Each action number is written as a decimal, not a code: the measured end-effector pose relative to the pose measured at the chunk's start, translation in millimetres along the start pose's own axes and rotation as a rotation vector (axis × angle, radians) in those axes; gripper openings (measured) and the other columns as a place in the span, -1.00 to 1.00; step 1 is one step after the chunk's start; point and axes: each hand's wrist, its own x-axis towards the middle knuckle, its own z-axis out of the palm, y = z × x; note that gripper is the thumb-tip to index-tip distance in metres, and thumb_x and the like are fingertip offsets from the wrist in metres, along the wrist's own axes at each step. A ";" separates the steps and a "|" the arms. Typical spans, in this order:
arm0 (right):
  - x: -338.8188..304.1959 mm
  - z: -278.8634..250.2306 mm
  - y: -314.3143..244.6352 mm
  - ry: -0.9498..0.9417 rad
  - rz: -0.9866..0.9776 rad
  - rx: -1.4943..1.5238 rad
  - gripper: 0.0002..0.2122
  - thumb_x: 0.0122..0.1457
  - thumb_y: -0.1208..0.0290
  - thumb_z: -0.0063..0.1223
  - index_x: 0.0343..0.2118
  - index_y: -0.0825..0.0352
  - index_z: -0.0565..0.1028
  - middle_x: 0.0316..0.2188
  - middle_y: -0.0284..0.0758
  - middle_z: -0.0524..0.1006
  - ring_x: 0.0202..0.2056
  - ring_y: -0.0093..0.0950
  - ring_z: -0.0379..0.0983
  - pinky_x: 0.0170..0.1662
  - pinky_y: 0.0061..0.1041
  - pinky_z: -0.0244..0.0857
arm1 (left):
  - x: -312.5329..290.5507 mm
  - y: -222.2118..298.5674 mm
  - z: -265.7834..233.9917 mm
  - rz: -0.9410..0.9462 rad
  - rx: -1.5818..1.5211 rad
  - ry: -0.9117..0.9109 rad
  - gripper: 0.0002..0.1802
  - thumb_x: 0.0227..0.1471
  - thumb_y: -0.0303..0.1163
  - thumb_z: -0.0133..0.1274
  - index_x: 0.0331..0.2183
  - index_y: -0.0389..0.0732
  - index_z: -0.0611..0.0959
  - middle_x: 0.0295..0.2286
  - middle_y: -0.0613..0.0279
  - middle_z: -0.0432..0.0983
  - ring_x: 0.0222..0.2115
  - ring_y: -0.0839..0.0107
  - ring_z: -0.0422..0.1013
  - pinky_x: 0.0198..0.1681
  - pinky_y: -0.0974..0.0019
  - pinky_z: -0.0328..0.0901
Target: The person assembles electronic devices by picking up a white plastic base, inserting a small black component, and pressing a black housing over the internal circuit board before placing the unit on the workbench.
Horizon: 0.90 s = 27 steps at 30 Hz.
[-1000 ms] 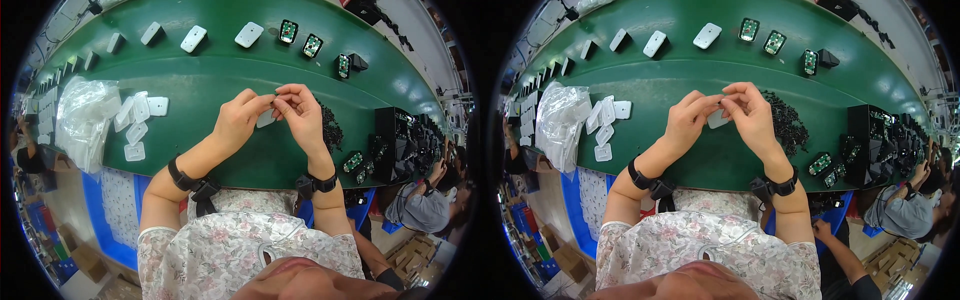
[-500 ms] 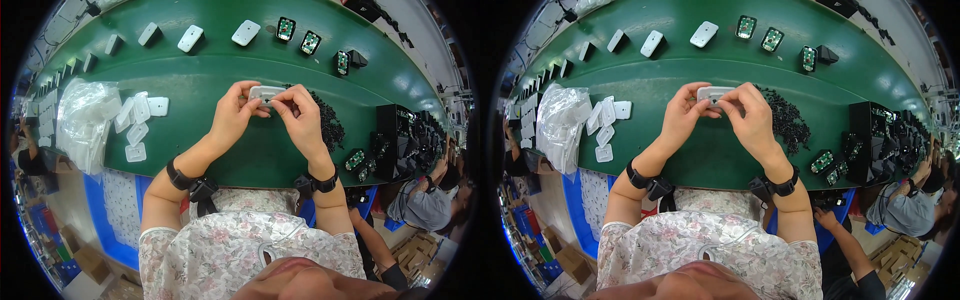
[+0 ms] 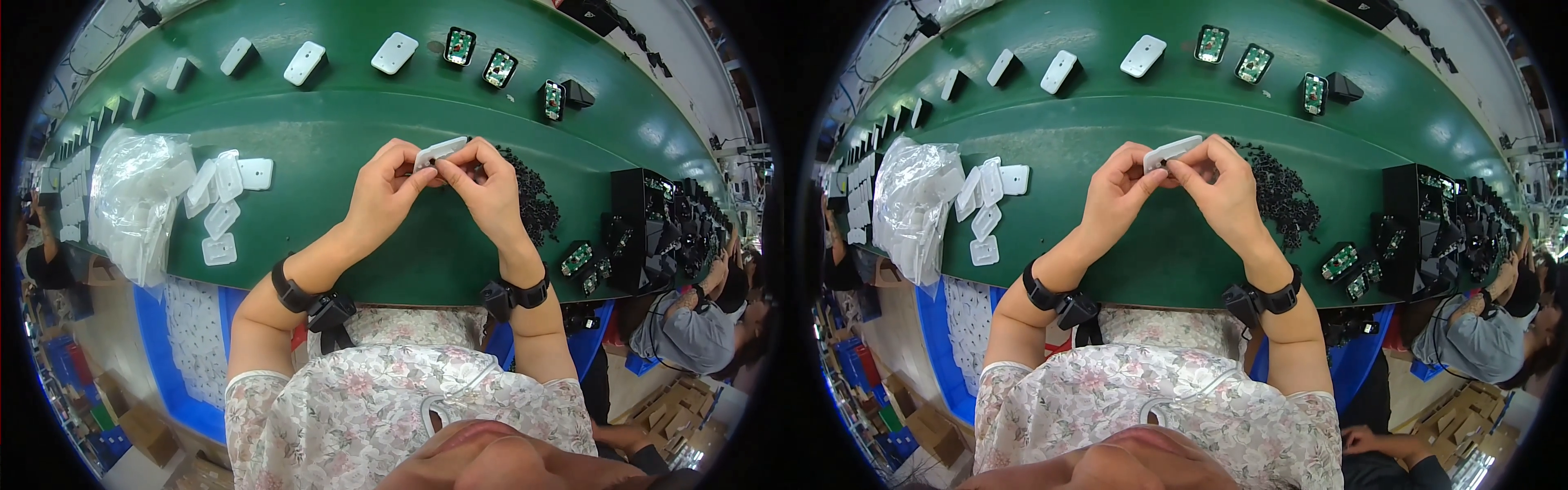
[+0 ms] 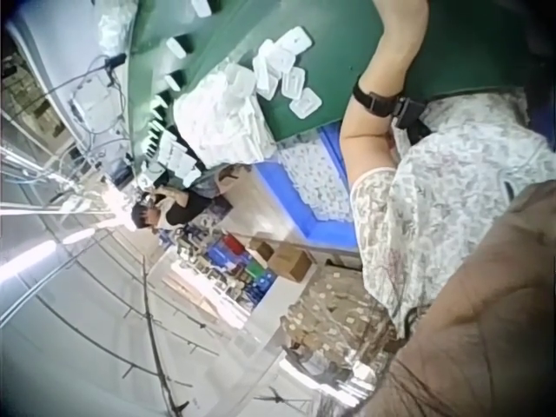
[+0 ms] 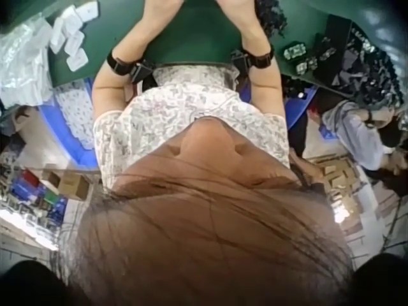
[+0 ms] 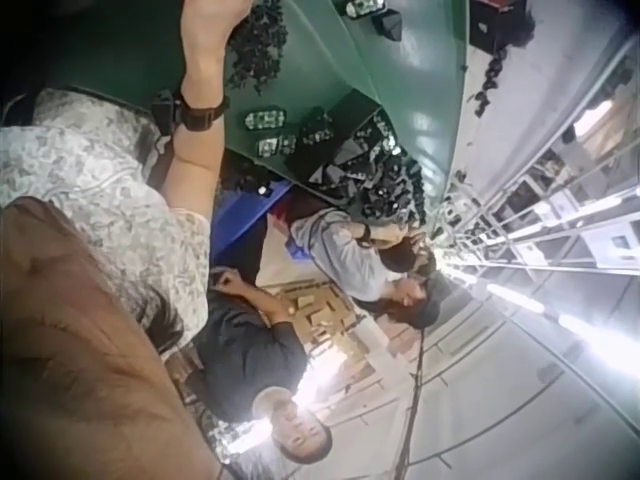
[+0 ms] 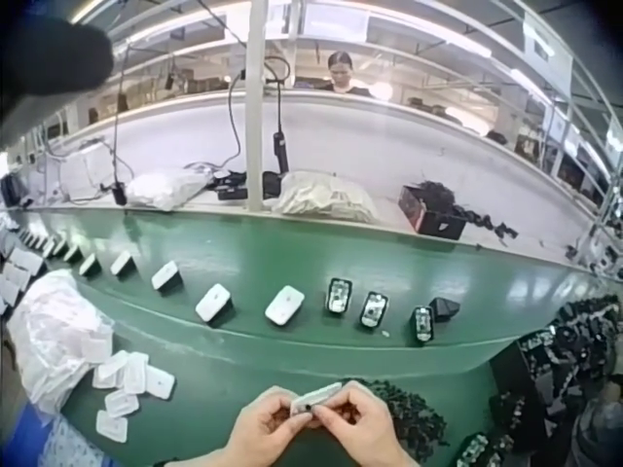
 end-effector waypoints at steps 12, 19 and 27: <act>-2.1 3.1 -11.9 0.208 -0.392 -0.351 -0.80 -0.06 0.52 0.20 -0.37 0.36 0.43 -0.46 -0.37 0.36 -0.50 -0.57 0.26 -0.45 -0.61 0.18 | 3.5 3.4 -6.2 -0.024 0.000 0.014 -0.93 0.09 -0.55 -0.03 -0.40 -0.36 0.45 -0.45 0.22 0.41 -0.48 0.48 0.47 -0.41 0.48 0.39; 6.7 2.6 2.3 0.162 -0.294 -0.165 -0.74 -0.10 0.35 0.26 -0.33 0.28 0.47 -0.34 -0.35 0.35 -0.44 -0.53 0.31 -0.39 -0.60 0.23 | 2.8 13.7 -11.2 -0.060 0.175 -0.019 -0.89 0.13 -0.48 -0.06 -0.34 -0.35 0.48 -0.42 0.17 0.51 -0.46 0.46 0.47 -0.35 0.46 0.36; 7.6 -7.0 13.4 -0.045 -0.168 -0.126 -0.67 -0.18 0.21 0.22 -0.40 0.34 0.48 -0.45 -0.21 0.52 -0.36 -0.24 0.46 -0.31 -0.34 0.31 | -2.6 14.7 0.1 -0.071 0.227 -0.061 -0.83 0.12 -0.45 -0.04 -0.31 -0.40 0.49 -0.44 0.13 0.50 -0.46 0.41 0.47 -0.36 0.41 0.38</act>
